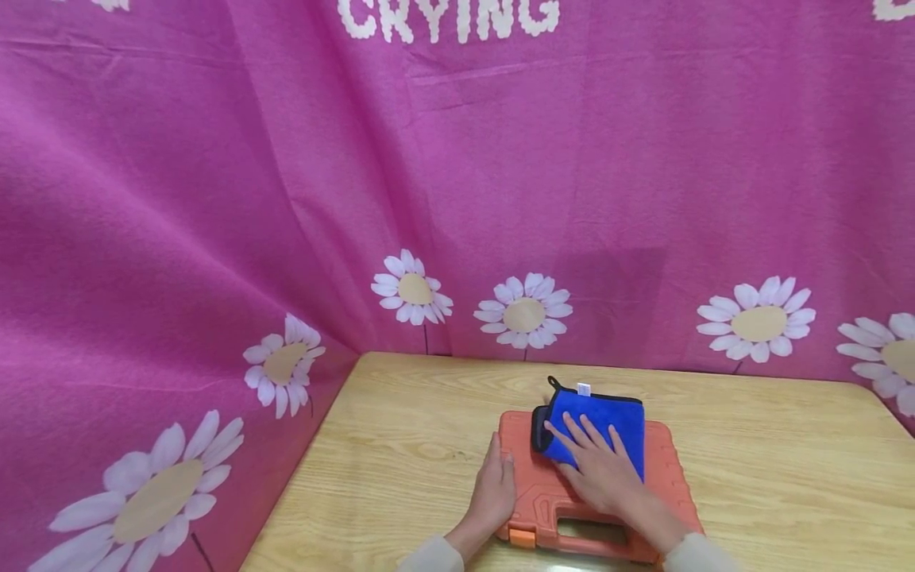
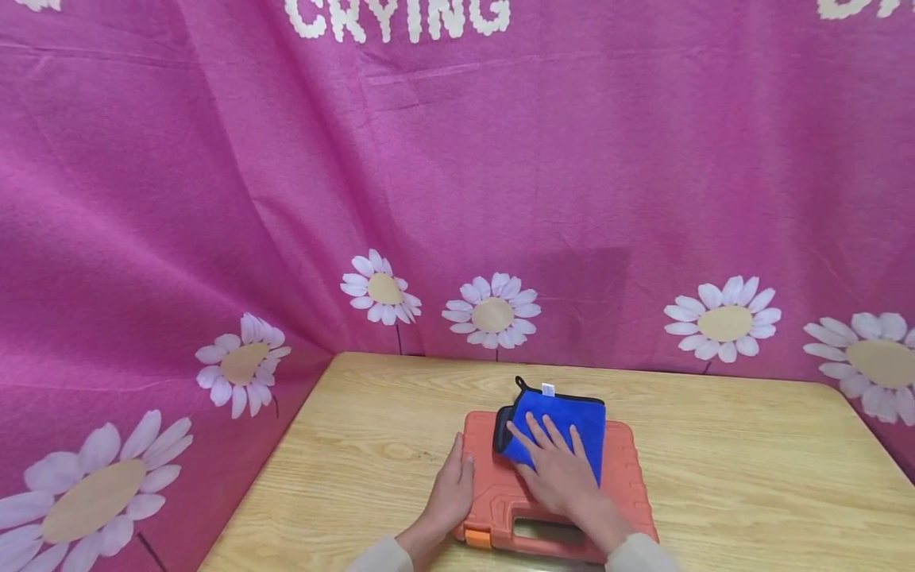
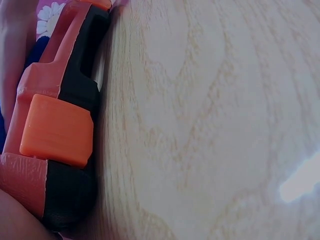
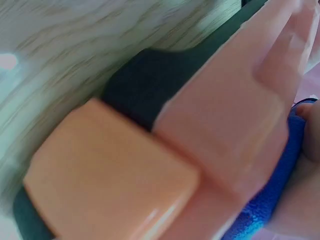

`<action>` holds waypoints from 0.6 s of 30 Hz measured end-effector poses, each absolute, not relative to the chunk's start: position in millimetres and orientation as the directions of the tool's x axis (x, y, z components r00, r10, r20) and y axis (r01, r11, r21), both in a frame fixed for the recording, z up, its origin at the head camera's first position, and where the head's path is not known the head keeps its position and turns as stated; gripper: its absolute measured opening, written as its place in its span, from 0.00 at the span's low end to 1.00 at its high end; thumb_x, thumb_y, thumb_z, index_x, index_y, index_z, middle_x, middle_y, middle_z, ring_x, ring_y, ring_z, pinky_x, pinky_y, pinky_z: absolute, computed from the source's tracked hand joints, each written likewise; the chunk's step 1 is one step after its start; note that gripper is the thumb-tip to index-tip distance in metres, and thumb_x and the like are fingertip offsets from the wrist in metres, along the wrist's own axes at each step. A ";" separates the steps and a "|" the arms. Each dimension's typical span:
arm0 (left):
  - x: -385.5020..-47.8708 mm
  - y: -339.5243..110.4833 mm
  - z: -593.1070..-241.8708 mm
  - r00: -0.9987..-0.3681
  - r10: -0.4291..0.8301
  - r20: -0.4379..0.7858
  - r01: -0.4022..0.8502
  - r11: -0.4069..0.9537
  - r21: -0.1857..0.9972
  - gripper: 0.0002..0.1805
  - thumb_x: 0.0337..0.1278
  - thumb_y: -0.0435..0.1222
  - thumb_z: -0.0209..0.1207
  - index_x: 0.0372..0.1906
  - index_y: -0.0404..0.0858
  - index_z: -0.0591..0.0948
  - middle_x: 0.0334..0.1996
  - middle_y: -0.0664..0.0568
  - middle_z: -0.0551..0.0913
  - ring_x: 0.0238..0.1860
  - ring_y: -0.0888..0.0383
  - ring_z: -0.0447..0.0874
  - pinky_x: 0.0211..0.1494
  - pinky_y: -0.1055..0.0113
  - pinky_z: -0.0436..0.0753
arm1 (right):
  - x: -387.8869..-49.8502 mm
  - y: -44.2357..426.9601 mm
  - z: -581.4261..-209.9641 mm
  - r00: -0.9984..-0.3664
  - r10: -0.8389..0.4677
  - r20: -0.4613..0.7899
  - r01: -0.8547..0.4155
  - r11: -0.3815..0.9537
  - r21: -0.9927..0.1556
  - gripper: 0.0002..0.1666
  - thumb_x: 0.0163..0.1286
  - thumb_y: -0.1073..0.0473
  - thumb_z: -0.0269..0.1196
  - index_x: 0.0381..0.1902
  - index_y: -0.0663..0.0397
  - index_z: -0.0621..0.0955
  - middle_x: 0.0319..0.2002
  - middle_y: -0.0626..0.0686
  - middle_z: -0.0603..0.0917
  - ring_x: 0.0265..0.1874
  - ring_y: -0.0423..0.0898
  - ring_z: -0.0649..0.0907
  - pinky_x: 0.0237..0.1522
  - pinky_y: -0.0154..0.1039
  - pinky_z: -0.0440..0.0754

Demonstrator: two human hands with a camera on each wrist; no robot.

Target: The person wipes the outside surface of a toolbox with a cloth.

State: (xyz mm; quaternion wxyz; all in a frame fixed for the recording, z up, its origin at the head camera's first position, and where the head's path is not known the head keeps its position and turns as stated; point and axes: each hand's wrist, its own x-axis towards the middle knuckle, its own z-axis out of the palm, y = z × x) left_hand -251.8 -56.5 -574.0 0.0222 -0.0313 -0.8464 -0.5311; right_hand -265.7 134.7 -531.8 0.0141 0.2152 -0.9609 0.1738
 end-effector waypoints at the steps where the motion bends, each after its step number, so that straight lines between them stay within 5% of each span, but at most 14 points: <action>1: -251.8 -56.5 -574.4 -0.997 0.028 0.074 0.079 0.434 0.897 0.29 0.80 0.34 0.37 0.75 0.21 0.50 0.74 0.29 0.54 0.74 0.36 0.52 0.75 0.44 0.54 | -265.5 137.7 -531.5 -0.908 -0.406 0.101 -0.415 0.848 -0.329 0.34 0.76 0.53 0.58 0.76 0.47 0.65 0.76 0.62 0.59 0.74 0.66 0.55 0.68 0.74 0.43; 18: -250.7 -57.8 -572.7 -0.998 0.045 0.054 0.068 0.401 0.913 0.30 0.81 0.35 0.36 0.75 0.22 0.48 0.75 0.29 0.50 0.75 0.37 0.48 0.76 0.44 0.50 | -260.5 184.1 -536.1 -0.918 -0.356 0.175 -0.394 0.869 -0.298 0.34 0.73 0.54 0.61 0.75 0.51 0.68 0.74 0.65 0.62 0.71 0.69 0.59 0.66 0.77 0.46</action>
